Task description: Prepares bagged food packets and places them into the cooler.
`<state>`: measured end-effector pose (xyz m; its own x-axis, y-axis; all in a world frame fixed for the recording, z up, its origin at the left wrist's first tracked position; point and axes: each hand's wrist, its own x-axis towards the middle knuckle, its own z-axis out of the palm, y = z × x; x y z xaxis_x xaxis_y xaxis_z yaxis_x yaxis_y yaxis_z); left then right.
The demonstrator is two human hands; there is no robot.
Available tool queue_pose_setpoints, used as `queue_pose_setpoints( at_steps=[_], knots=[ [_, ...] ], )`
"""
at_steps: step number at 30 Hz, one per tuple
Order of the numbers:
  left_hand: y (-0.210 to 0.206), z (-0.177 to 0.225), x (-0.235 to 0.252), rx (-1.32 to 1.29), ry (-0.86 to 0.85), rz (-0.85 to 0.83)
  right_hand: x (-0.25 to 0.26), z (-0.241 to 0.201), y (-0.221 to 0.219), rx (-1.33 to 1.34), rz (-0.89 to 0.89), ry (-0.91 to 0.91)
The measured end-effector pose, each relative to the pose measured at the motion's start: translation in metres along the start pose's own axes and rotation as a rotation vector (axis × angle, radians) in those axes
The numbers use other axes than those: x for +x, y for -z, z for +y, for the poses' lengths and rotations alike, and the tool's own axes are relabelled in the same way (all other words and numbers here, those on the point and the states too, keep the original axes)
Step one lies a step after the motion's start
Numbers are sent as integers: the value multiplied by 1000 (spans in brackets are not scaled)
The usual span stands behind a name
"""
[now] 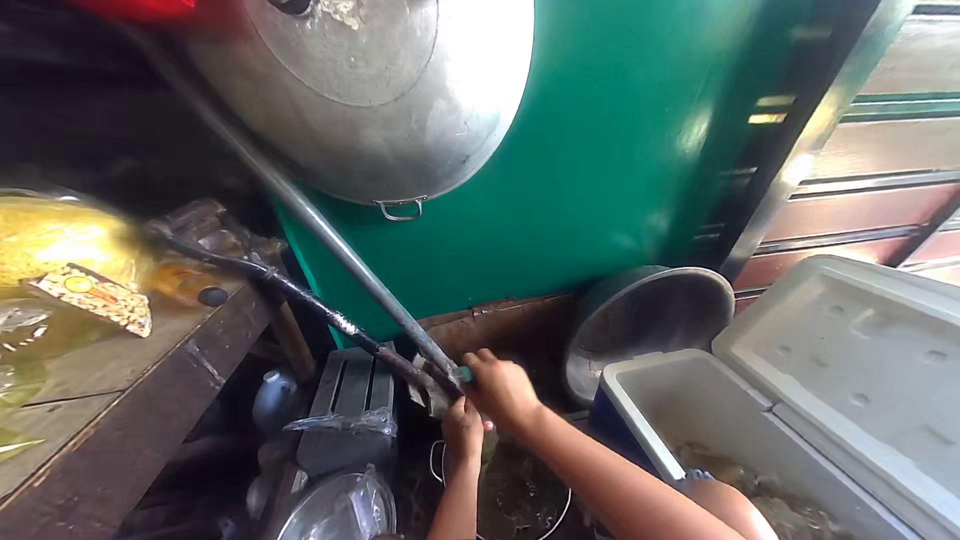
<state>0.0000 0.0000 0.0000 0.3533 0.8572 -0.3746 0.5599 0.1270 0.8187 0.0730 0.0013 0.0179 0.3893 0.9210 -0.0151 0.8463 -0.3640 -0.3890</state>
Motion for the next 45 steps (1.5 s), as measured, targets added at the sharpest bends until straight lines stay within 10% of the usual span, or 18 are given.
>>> queue_pose_setpoints(
  at_steps=[5,9,14,22,27,30,36,45],
  knots=[
    [-26,-84,107,23,-206,7,-5,129,-103,106,-122,-29],
    [-20,-78,103,46,-163,-29,-42,185,-179,225,-148,-5],
    [-10,-80,95,60,-168,-44,-57,212,-215,487,82,-418],
    [-13,-86,92,-10,-168,-38,-55,180,-175,608,511,-783],
    [-21,-88,89,-52,-173,-4,-41,85,-140,1439,-222,-835],
    [-18,-91,89,-145,-205,23,-22,62,-127,1775,-104,-937],
    [15,-76,89,-175,-86,-176,-2,65,-79,1339,-72,-725],
    [34,-23,64,724,-200,-153,-2,114,-44,835,-132,-327]
  ],
)
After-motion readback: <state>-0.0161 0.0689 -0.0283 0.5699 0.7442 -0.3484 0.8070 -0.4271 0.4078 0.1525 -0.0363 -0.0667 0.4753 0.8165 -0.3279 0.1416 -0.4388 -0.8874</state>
